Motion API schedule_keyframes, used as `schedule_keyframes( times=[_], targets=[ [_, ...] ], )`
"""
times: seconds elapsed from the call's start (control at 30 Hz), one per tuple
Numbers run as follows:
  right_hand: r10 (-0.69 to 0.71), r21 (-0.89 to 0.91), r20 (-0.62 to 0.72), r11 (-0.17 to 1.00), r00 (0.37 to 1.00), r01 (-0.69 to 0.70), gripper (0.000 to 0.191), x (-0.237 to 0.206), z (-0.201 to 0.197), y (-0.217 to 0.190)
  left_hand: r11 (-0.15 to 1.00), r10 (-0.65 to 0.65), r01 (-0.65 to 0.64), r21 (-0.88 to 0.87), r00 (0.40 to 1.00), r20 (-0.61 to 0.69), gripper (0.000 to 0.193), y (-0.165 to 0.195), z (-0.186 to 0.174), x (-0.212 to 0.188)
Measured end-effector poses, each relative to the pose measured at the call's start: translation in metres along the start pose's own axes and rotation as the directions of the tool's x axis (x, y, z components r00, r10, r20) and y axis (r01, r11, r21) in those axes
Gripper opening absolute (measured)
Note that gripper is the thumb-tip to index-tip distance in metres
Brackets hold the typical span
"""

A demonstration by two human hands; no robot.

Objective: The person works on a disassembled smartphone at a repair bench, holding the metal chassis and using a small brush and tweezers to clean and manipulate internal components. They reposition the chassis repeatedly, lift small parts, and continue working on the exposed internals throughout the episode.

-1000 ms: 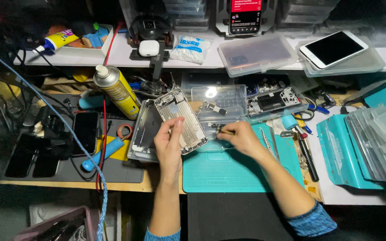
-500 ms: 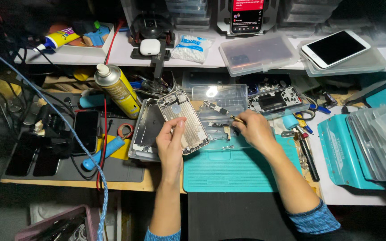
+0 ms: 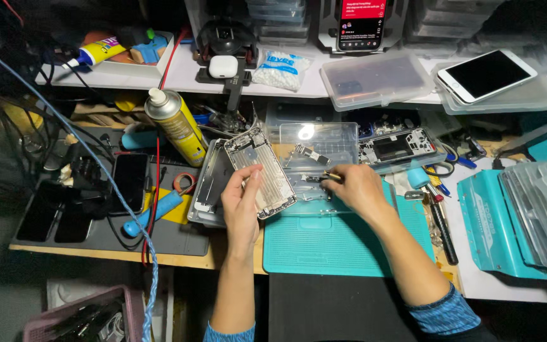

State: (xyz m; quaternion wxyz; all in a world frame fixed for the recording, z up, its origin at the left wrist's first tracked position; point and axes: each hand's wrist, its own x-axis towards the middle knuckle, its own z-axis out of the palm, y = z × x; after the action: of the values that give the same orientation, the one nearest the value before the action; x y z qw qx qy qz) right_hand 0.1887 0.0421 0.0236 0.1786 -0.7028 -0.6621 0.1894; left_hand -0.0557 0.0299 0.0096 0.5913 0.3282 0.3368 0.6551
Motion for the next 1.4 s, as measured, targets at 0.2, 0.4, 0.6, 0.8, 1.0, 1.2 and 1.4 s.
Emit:
schedule_keyframes(
  times=[0.2, 0.4, 0.6, 0.8, 1.0, 1.2, 1.4],
  targets=[
    [-0.037, -0.053, -0.016, 0.998, 0.999, 0.036, 0.040, -0.001, 0.009, -0.007, 1.000, -0.004, 0.004, -0.003, 1.000, -0.002, 0.020, 0.002, -0.001, 0.000],
    [0.029, 0.025, -0.065, 0.999, 0.997, -0.027, 0.033, 0.001, 0.013, 0.003, 0.999, 0.024, -0.024, 0.023, 1.000, -0.016, 0.019, 0.001, -0.004, 0.000],
    [0.043, 0.504, 0.145, 0.857, 0.989, -0.111, 0.024, 0.007, -0.004, 0.029, 0.999, 0.018, -0.017, 0.039, 1.000, -0.015, 0.019, 0.000, -0.008, -0.001],
    [0.052, 0.870, 0.351, 0.353, 0.935, -0.346, 0.015, 0.008, -0.019, 0.035, 1.000, 0.012, -0.012, 0.011, 1.000, -0.008, 0.018, 0.000, -0.005, -0.002],
    [0.012, 0.834, 0.289, 0.488, 0.957, -0.258, 0.016, 0.004, -0.026, 0.033, 1.000, -0.010, 0.010, 0.007, 1.000, 0.007, 0.019, 0.001, -0.003, -0.004],
    [-0.146, 0.577, -0.042, 0.804, 0.988, 0.143, 0.046, 0.005, -0.010, 0.040, 1.000, -0.021, 0.021, 0.003, 1.000, 0.010, 0.019, -0.001, 0.000, -0.004],
    [-0.145, 0.333, -0.019, 0.932, 0.989, 0.143, 0.023, 0.000, -0.003, 0.022, 1.000, -0.014, 0.014, 0.021, 1.000, 0.003, 0.020, 0.000, -0.002, -0.004]
  ],
)
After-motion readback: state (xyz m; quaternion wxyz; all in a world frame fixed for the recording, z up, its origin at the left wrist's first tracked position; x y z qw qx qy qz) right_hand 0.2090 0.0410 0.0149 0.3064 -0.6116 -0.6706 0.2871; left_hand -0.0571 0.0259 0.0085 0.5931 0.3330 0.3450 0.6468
